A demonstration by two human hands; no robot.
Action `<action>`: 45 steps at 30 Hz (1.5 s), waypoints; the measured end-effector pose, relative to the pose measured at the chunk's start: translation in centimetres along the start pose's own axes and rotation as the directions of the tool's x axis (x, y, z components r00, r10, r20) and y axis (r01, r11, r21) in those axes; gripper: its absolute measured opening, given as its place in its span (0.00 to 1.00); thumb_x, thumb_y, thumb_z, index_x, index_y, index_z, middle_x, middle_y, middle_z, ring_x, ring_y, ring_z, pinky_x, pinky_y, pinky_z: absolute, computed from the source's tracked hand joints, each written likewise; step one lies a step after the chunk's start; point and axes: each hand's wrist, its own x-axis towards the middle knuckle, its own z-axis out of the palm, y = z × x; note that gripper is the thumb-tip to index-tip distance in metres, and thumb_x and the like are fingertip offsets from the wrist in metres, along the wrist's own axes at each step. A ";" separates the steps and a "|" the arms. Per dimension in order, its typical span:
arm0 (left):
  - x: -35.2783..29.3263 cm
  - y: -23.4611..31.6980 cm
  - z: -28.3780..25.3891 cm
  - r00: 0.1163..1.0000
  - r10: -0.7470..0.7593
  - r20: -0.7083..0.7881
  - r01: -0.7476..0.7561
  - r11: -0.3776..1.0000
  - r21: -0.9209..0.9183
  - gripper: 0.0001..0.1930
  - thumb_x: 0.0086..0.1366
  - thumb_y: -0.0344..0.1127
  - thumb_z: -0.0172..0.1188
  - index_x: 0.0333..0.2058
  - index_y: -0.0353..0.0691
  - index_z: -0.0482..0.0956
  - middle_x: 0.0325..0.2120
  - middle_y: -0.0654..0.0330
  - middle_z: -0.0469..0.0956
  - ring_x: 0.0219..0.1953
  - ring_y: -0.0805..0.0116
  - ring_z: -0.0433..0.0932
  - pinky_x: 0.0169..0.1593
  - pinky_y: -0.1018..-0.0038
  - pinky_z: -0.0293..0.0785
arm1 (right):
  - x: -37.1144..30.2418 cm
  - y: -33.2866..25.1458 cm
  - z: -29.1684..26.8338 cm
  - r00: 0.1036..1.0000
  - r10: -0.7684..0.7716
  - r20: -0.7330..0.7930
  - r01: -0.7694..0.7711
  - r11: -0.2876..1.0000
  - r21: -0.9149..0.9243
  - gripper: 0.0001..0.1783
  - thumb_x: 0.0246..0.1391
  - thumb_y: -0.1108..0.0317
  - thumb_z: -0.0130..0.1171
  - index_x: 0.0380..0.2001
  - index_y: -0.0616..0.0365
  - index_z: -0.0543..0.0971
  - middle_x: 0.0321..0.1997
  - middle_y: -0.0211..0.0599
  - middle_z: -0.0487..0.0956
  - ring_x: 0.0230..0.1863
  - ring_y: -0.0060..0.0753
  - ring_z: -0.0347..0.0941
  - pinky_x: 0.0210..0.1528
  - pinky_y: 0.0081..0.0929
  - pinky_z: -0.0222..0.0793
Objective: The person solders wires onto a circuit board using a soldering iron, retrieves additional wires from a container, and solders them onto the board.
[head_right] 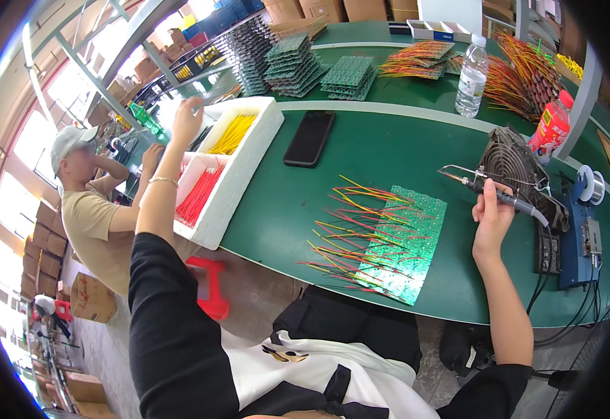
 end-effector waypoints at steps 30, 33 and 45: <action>-1.6 6.8 2.5 0.863 -0.318 0.393 0.495 0.370 -0.786 0.09 0.60 0.35 0.57 0.34 0.35 0.73 0.24 0.62 0.76 0.17 0.84 0.63 0.22 0.88 0.60 | -0.1 -0.7 -0.3 0.995 0.091 -0.030 -0.091 0.996 0.015 0.08 0.59 0.63 0.48 0.30 0.54 0.69 0.13 0.20 0.58 0.12 0.09 0.48 0.15 0.13 0.44; -1.1 7.4 2.2 0.868 -0.319 0.380 0.471 0.292 -0.832 0.09 0.59 0.35 0.57 0.34 0.36 0.73 0.24 0.63 0.75 0.16 0.86 0.58 0.20 0.88 0.53 | -0.1 -0.7 -0.3 0.995 0.094 -0.028 -0.093 0.996 0.012 0.07 0.59 0.63 0.48 0.30 0.54 0.69 0.13 0.20 0.58 0.12 0.09 0.48 0.15 0.13 0.44; -1.0 9.0 0.6 0.857 -0.354 0.375 0.485 0.309 -0.818 0.11 0.56 0.36 0.61 0.33 0.35 0.76 0.24 0.64 0.80 0.12 0.88 0.57 0.16 0.89 0.51 | -0.2 -0.8 -0.2 0.993 0.115 -0.005 -0.115 0.993 0.006 0.07 0.58 0.63 0.49 0.31 0.54 0.70 0.14 0.20 0.59 0.12 0.10 0.48 0.15 0.14 0.44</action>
